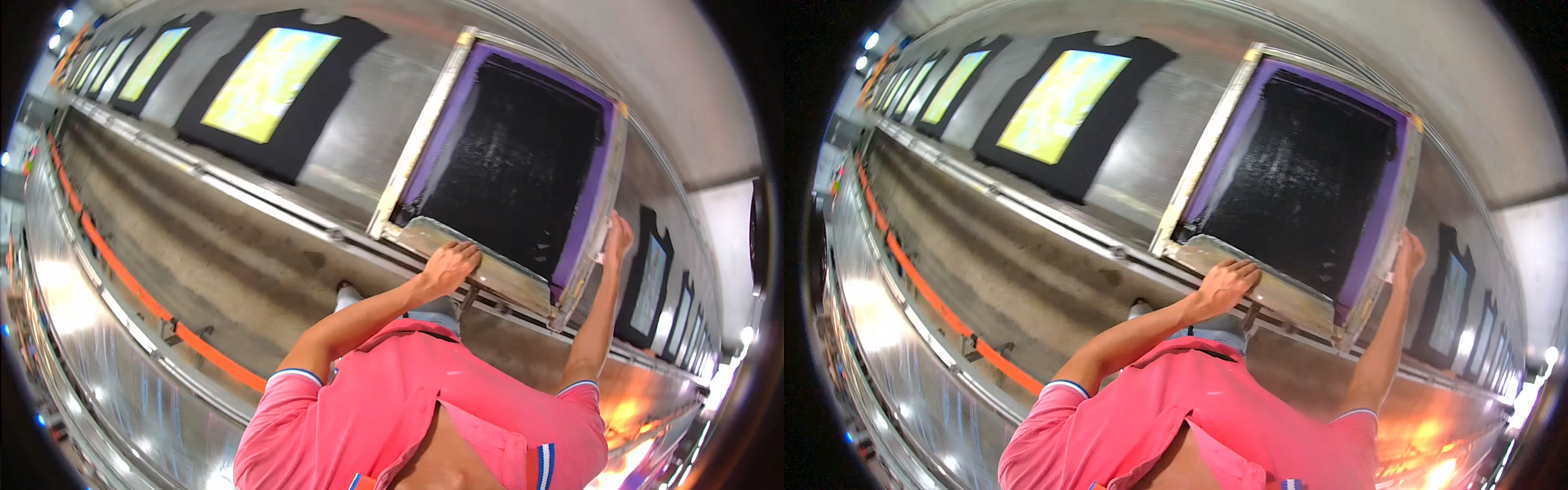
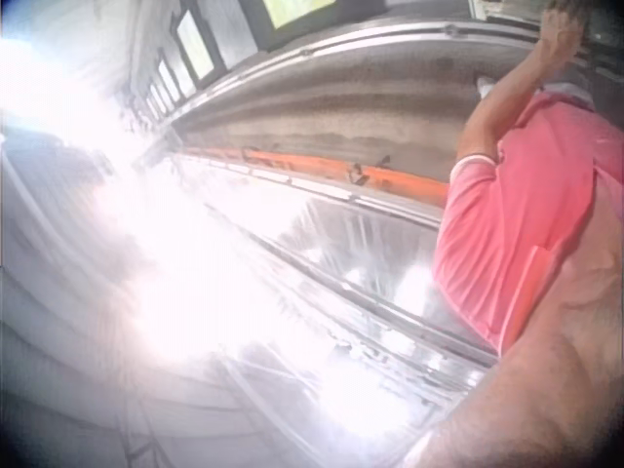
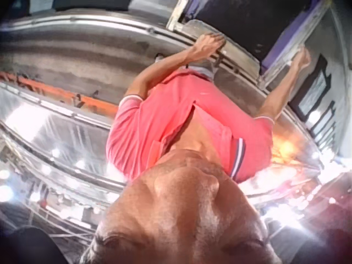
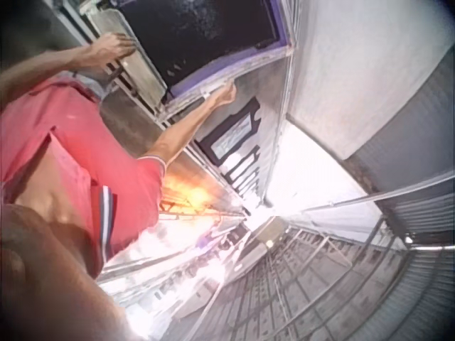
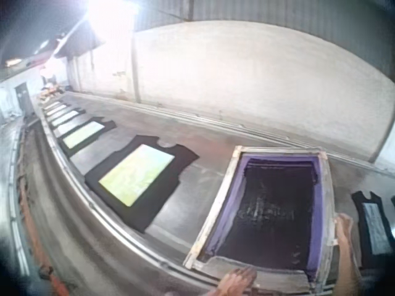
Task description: The person performs screen printing on a black t-shirt using a squeegee to pull ink across a screen. The person repeatedly pulls the squeegee across the screen to apply ink to the t-shirt graphic.
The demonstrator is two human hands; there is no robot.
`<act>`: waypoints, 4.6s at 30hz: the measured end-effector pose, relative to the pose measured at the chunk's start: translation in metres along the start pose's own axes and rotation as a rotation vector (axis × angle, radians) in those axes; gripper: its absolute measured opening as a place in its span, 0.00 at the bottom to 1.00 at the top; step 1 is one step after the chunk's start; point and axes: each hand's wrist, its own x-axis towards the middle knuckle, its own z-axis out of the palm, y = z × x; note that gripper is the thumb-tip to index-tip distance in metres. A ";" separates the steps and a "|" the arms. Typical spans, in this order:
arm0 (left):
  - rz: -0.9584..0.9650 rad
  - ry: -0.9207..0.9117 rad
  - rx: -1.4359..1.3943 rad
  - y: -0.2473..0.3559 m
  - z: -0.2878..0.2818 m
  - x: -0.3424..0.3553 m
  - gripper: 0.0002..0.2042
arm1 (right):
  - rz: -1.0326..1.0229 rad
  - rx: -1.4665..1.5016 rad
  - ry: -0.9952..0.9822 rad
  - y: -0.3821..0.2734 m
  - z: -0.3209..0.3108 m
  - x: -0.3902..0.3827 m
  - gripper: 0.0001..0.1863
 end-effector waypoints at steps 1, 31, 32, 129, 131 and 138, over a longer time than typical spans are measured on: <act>-0.011 0.003 0.003 -0.010 -0.014 -0.006 0.13 | 0.031 -0.026 -0.019 -0.013 0.008 -0.008 0.19; -0.127 -0.369 0.244 -0.470 -0.372 -0.129 0.15 | 0.053 0.005 0.048 -0.202 0.549 -0.258 0.13; -0.140 -0.382 0.240 -0.470 -0.370 -0.126 0.15 | 0.060 -0.010 0.042 -0.202 0.547 -0.257 0.13; -0.347 -0.751 0.729 -0.493 -0.390 -0.151 0.14 | 0.188 0.197 -0.215 -0.198 0.546 -0.295 0.12; -0.283 -0.742 0.677 -0.486 -0.388 -0.138 0.09 | 0.212 0.163 -0.249 -0.198 0.547 -0.294 0.09; -0.302 -0.777 0.448 -0.458 -0.385 -0.096 0.15 | 0.250 0.124 -0.169 -0.208 0.544 -0.293 0.08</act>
